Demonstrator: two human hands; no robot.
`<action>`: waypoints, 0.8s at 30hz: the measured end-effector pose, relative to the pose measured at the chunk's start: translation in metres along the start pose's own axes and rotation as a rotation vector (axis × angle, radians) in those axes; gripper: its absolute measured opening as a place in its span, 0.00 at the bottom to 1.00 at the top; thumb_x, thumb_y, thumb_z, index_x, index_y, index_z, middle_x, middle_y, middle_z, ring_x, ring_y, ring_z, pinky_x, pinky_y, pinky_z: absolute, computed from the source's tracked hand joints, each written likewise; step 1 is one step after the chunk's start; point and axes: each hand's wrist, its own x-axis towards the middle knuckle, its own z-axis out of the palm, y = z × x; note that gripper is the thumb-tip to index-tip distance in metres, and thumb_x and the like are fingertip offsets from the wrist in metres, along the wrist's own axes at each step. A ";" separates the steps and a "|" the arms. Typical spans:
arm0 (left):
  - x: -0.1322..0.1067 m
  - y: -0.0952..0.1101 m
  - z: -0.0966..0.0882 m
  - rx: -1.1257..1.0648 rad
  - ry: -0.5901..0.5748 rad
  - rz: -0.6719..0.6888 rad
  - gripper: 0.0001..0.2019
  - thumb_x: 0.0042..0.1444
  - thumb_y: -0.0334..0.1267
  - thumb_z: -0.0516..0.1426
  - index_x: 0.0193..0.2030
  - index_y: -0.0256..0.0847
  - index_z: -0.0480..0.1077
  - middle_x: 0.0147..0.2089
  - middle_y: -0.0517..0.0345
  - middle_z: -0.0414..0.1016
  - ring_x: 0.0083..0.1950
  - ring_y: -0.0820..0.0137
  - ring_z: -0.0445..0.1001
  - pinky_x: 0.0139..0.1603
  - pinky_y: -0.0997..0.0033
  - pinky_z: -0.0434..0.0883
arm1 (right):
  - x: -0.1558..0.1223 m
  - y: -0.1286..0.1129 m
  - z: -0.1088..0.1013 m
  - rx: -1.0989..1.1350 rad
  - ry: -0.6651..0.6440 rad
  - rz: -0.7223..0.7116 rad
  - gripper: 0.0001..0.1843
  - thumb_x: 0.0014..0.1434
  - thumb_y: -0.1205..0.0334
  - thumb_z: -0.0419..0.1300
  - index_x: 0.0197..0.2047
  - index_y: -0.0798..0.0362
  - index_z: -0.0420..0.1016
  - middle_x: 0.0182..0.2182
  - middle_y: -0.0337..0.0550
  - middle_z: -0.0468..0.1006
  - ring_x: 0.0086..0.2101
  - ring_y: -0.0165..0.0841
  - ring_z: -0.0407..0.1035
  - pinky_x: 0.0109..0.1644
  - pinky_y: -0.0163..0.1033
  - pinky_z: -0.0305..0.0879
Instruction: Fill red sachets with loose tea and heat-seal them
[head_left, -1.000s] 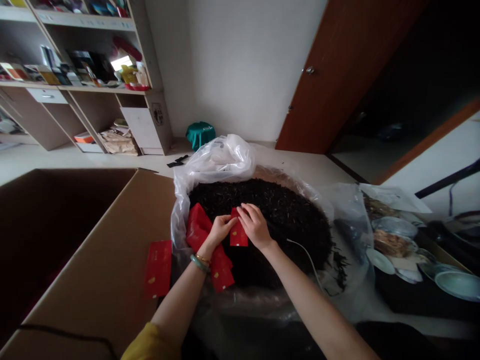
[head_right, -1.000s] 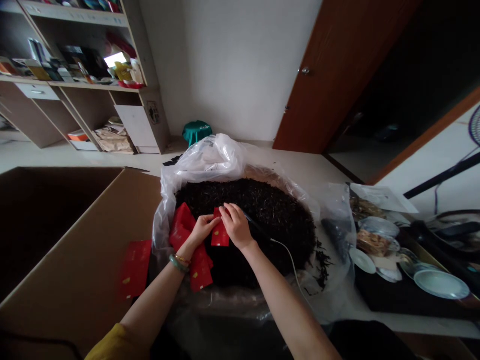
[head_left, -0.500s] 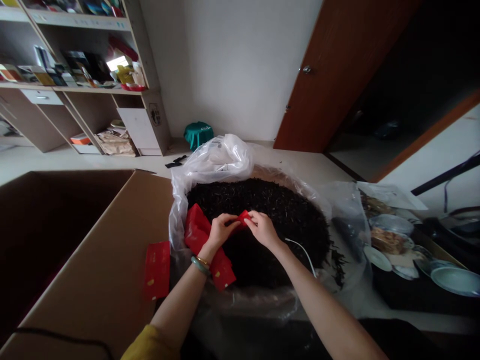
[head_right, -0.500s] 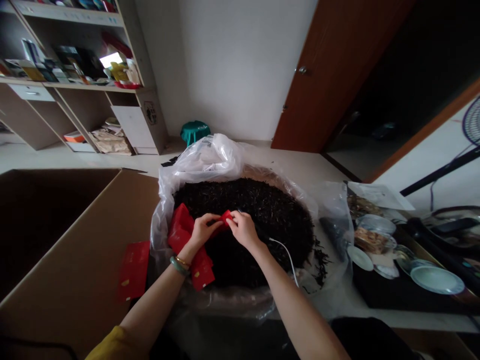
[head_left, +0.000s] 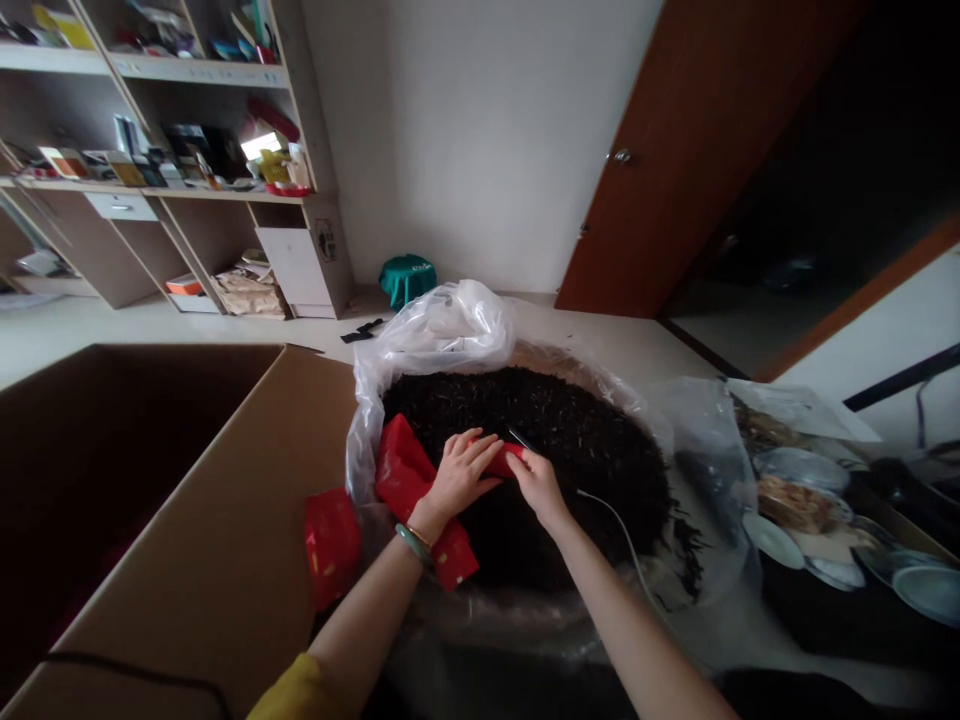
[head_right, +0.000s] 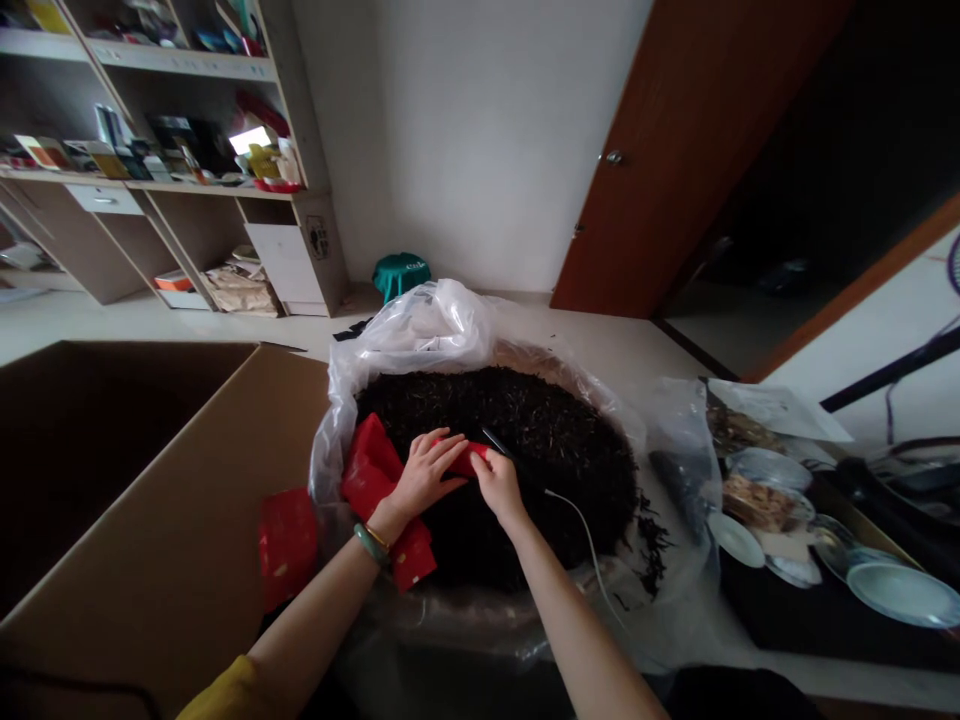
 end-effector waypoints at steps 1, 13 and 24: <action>0.000 -0.001 0.002 0.006 -0.010 0.013 0.28 0.55 0.45 0.59 0.62 0.47 0.62 0.59 0.46 0.69 0.62 0.53 0.61 0.61 0.46 0.56 | -0.001 0.001 0.003 0.074 -0.034 0.027 0.18 0.55 0.50 0.54 0.41 0.54 0.74 0.37 0.49 0.80 0.39 0.40 0.74 0.47 0.45 0.68; -0.005 -0.004 0.007 0.045 -0.026 0.031 0.35 0.51 0.34 0.60 0.66 0.43 0.54 0.55 0.47 0.65 0.55 0.57 0.62 0.56 0.52 0.64 | 0.000 0.007 0.001 0.327 -0.184 0.107 0.24 0.56 0.44 0.56 0.48 0.51 0.72 0.45 0.45 0.78 0.46 0.38 0.71 0.56 0.47 0.63; 0.000 -0.003 0.005 0.084 -0.035 -0.032 0.31 0.50 0.37 0.62 0.61 0.41 0.61 0.54 0.47 0.71 0.52 0.55 0.65 0.53 0.53 0.65 | -0.006 -0.018 0.000 0.348 -0.307 0.145 0.26 0.58 0.43 0.55 0.51 0.51 0.73 0.49 0.46 0.76 0.51 0.39 0.69 0.60 0.49 0.58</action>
